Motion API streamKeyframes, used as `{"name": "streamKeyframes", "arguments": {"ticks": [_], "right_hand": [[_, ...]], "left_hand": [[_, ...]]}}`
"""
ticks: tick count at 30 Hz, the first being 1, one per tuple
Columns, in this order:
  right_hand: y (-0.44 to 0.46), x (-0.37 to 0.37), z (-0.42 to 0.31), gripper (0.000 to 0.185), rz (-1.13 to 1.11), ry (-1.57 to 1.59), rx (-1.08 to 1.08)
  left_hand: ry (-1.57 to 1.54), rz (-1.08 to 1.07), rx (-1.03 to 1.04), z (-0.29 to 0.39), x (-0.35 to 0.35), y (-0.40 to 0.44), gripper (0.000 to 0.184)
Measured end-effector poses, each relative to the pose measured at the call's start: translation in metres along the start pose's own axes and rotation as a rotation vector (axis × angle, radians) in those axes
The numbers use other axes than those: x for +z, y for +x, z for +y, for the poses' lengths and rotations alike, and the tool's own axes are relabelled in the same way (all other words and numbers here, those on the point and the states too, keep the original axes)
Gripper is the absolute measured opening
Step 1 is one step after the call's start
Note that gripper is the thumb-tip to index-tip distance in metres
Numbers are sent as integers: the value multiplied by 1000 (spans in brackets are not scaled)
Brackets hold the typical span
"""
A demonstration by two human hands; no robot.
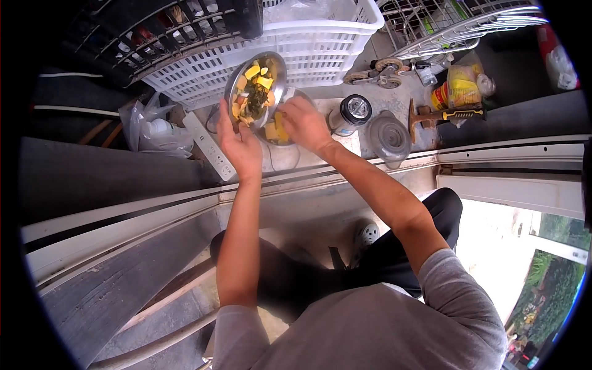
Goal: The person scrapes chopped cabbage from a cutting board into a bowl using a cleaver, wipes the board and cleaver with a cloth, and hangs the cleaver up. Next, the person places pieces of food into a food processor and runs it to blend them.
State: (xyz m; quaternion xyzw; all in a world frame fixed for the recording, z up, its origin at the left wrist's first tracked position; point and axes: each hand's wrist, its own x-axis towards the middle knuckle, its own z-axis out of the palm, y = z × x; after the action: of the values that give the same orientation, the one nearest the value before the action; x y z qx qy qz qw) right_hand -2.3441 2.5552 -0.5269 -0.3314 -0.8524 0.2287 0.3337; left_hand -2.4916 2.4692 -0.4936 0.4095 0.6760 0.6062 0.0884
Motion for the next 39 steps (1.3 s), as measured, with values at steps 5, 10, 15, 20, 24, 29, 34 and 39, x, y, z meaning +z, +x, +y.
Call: {"name": "streamKeyframes", "arguments": {"ticks": [5, 10, 15, 20, 24, 29, 34, 39], "right_hand": [[61, -13, -13, 68, 34, 69, -246], [83, -1, -15, 76, -165, -6, -160], [69, 6, -10, 64, -175, -147, -219], [59, 11, 1, 55, -224, -252, -162], [57, 4, 1, 53, -275, -323, -166], [51, -4, -1, 45, -255, -335, -186], [31, -9, 1, 46, -102, -299, -224], [13, -6, 1, 49, -26, -232, -196]], "left_hand": [[-119, -8, -29, -4, 3, -1, 64], [-197, -51, -114, -18, 5, -1, 64], [-173, -42, -128, -16, 7, -3, 65], [-126, -18, -55, -11, 14, -6, 65], [-150, -32, -65, -14, 14, -2, 66], [-160, -21, -83, -8, 15, -2, 65], [-90, 13, -27, 1, 16, -1, 62], [48, 31, 78, -1, 15, 0, 59]]}}
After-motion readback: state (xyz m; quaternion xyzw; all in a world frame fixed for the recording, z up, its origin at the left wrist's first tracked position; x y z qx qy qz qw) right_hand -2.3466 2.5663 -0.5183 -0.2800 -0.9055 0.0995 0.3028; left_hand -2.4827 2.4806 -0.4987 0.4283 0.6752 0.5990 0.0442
